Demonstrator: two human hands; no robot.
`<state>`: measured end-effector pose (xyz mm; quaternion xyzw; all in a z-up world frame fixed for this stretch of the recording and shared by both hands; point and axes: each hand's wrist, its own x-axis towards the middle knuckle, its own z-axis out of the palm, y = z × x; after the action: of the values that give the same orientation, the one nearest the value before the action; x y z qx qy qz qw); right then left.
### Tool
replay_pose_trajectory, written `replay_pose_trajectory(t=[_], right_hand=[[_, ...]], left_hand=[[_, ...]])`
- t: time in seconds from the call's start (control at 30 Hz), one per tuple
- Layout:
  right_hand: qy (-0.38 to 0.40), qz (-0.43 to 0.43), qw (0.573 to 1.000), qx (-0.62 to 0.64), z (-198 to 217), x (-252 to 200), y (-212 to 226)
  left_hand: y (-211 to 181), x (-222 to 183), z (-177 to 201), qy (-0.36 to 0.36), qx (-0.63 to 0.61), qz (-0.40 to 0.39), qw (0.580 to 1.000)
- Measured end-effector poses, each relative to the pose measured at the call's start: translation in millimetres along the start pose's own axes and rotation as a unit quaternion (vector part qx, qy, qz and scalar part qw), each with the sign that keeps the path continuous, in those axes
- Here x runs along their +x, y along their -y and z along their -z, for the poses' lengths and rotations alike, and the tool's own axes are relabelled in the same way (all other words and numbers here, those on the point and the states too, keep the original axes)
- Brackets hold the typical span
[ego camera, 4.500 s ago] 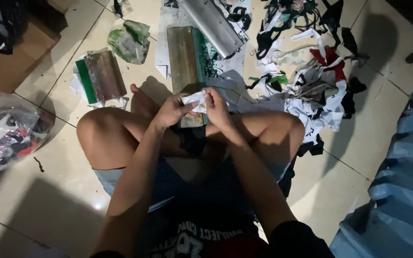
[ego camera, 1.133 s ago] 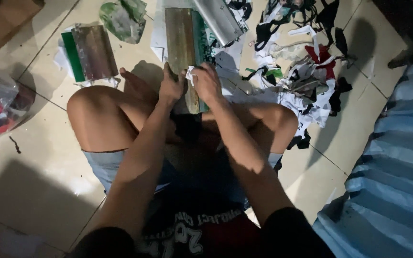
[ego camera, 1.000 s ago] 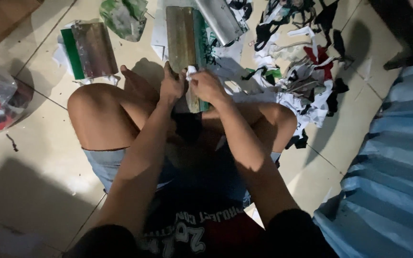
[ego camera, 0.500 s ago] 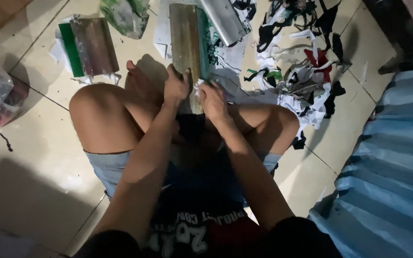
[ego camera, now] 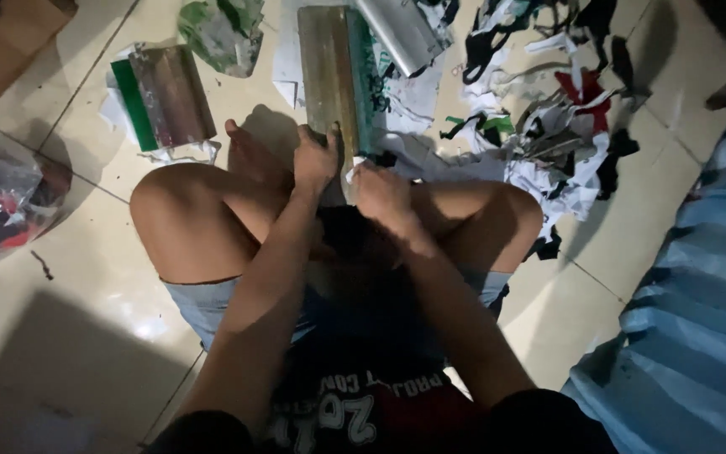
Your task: Cleaning ink off a screen printing squeegee using small pieces of cloth while sitting on the floor.
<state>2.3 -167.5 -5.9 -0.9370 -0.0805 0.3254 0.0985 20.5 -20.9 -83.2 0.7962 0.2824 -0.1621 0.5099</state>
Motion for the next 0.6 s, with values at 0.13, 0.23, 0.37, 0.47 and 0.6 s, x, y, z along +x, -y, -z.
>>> replay_pose_trajectory(t=[0.13, 0.23, 0.37, 0.47, 0.6], right_hand=[[-0.001, 0.037, 0.997, 0.063, -2, 11, -15], [-0.010, 0.031, 0.988, 0.152, 30, -10, 8], [-0.018, 0.085, 0.995, -0.055, 17, 16, 6], [-0.066, 0.045, 0.996, -0.042, 11, 69, 8], [-0.076, 0.055, 0.992, -0.083, 30, 141, 9]], left_hand=[[-15, -11, 9, 0.023, 0.011, 0.004, 1.000], [-30, -25, 18, 0.030, 0.006, 0.012, 0.999], [-35, -23, 20, 0.031, -0.005, 0.024, 0.999], [-36, -21, 22, 0.029, -0.014, 0.034, 0.999], [-17, -6, 6, -0.006, -0.010, -0.024, 1.000]])
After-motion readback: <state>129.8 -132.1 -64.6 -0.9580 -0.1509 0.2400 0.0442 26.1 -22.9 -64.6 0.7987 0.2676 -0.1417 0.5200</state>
